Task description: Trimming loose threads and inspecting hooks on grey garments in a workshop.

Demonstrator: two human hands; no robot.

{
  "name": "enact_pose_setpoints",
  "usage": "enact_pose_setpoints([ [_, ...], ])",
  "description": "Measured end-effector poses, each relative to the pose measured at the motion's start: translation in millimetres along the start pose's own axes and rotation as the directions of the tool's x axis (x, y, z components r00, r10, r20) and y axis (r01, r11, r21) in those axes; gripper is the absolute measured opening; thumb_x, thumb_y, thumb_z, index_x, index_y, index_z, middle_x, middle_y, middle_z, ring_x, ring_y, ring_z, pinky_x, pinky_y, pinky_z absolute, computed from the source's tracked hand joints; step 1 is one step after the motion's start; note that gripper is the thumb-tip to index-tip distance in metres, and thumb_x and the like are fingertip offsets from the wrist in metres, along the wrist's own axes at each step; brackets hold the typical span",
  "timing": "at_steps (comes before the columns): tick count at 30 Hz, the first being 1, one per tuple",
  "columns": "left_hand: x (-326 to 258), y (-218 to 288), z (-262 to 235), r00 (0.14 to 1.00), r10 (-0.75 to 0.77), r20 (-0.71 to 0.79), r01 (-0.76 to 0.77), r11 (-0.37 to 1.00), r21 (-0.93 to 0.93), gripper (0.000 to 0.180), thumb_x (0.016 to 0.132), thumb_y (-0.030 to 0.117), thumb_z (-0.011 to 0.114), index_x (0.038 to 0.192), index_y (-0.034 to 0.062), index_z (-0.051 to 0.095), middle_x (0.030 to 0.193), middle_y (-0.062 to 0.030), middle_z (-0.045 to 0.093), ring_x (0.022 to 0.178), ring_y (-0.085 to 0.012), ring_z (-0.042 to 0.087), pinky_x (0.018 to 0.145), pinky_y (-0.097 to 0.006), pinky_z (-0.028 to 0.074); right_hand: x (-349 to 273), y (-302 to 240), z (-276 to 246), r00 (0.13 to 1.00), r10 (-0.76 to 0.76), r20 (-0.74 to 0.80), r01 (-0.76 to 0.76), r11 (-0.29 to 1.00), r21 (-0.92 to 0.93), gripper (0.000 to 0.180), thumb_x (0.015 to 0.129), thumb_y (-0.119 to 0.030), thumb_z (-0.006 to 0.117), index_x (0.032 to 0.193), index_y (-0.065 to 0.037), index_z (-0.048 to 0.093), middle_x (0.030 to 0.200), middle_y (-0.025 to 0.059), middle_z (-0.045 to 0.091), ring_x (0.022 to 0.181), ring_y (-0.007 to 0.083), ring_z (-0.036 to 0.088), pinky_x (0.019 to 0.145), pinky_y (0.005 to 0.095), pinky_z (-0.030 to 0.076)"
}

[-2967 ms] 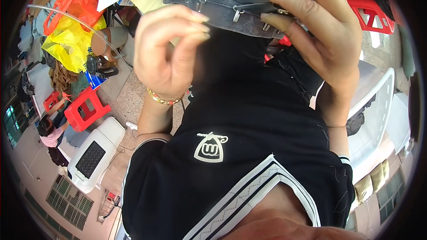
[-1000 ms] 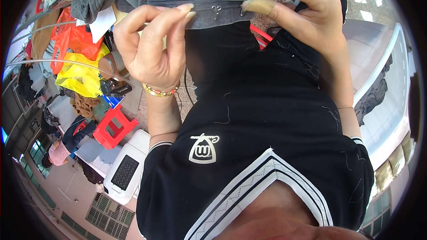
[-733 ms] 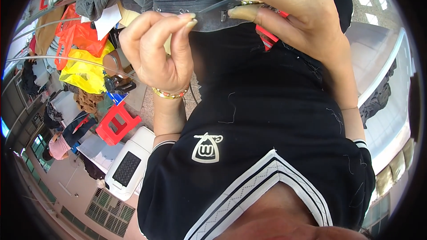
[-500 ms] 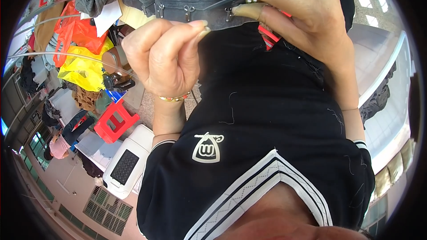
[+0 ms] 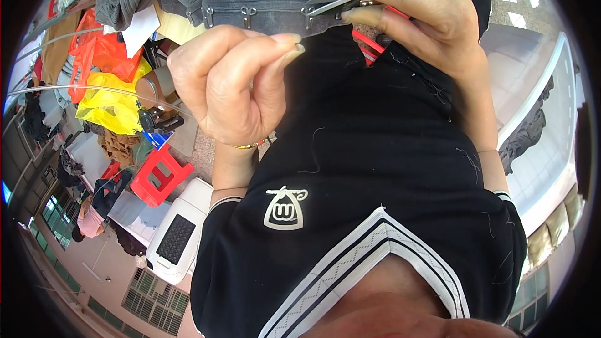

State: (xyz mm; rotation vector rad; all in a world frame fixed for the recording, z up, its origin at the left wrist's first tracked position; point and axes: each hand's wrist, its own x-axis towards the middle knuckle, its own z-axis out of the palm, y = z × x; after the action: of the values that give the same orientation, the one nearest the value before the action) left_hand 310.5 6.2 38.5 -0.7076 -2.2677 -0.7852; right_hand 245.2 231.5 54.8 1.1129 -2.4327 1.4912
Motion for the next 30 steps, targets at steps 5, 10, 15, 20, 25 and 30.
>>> enact_pose_setpoints([
  [5,2,9,4,0.992,-0.11,-0.069,0.107,0.993,-0.05,0.019,0.077,0.009,0.079,0.093,0.0126,0.069,0.094,-0.0044,0.053,0.077,-0.0162,0.055,0.068,-0.027,0.043,2,1,0,0.998,-0.056,0.002,0.057,0.998,-0.036,0.039,0.068,-0.008,0.082,0.106,-0.009,0.074,0.084,0.0038,0.055,0.07,0.0168,0.056,0.058,0.0277,0.046],
  [10,1,11,7,0.989,-0.133,-0.062,0.127,0.987,-0.095,0.02,0.077,0.01,0.079,0.093,0.0131,0.068,0.094,-0.0044,0.054,0.078,-0.0162,0.055,0.068,-0.027,0.043,3,4,2,0.993,-0.114,-0.02,0.112,0.99,-0.084,0.037,0.068,-0.008,0.082,0.104,-0.009,0.074,0.082,0.003,0.056,0.07,0.0169,0.057,0.058,0.0277,0.046],
  [15,2,7,3,0.996,-0.089,0.005,0.089,0.991,-0.1,0.018,0.077,0.014,0.079,0.092,0.0132,0.068,0.096,-0.0055,0.054,0.081,-0.017,0.056,0.07,-0.028,0.045,1,14,5,0.987,-0.12,-0.111,0.124,0.992,0.031,0.034,0.071,-0.006,0.081,0.104,-0.006,0.073,0.081,0.0047,0.057,0.07,0.0168,0.057,0.059,0.0273,0.045],
  [20,6,-31,11,0.931,-0.307,-0.199,0.312,0.95,-0.004,0.038,0.087,0.021,0.071,0.116,0.001,0.059,0.112,-0.0102,0.052,0.098,-0.0215,0.052,0.087,-0.031,0.041,0,26,2,0.975,0.039,-0.22,-0.029,0.998,0.048,0.044,0.075,-0.004,0.08,0.117,-0.001,0.067,0.082,0.0002,0.055,0.074,0.0084,0.049,0.062,0.0212,0.038],
  [25,-5,-61,30,0.896,-0.403,-0.189,0.367,0.909,-0.196,0.04,0.101,0.032,0.046,0.116,-0.0028,0.058,0.101,-0.0097,0.059,0.091,-0.0172,0.054,0.084,-0.03,0.042,28,73,29,0.885,0.465,-0.022,-0.364,0.721,0.589,0.028,0.087,-0.015,0.073,0.108,0.002,0.067,0.078,-0.007,0.057,0.068,0.001,0.046,0.061,0.0162,0.039],
  [30,-12,-71,32,0.856,-0.431,-0.285,0.385,0.9,-0.205,0.035,0.102,0.03,0.045,0.103,-0.0016,0.059,0.095,-0.0088,0.06,0.086,-0.0177,0.055,0.081,-0.029,0.043,42,77,17,0.917,0.391,-0.072,-0.287,0.777,0.561,0.012,0.089,-0.013,0.07,0.093,-0.001,0.069,0.076,-0.0056,0.061,0.067,0.0015,0.051,0.059,0.0174,0.042],
])
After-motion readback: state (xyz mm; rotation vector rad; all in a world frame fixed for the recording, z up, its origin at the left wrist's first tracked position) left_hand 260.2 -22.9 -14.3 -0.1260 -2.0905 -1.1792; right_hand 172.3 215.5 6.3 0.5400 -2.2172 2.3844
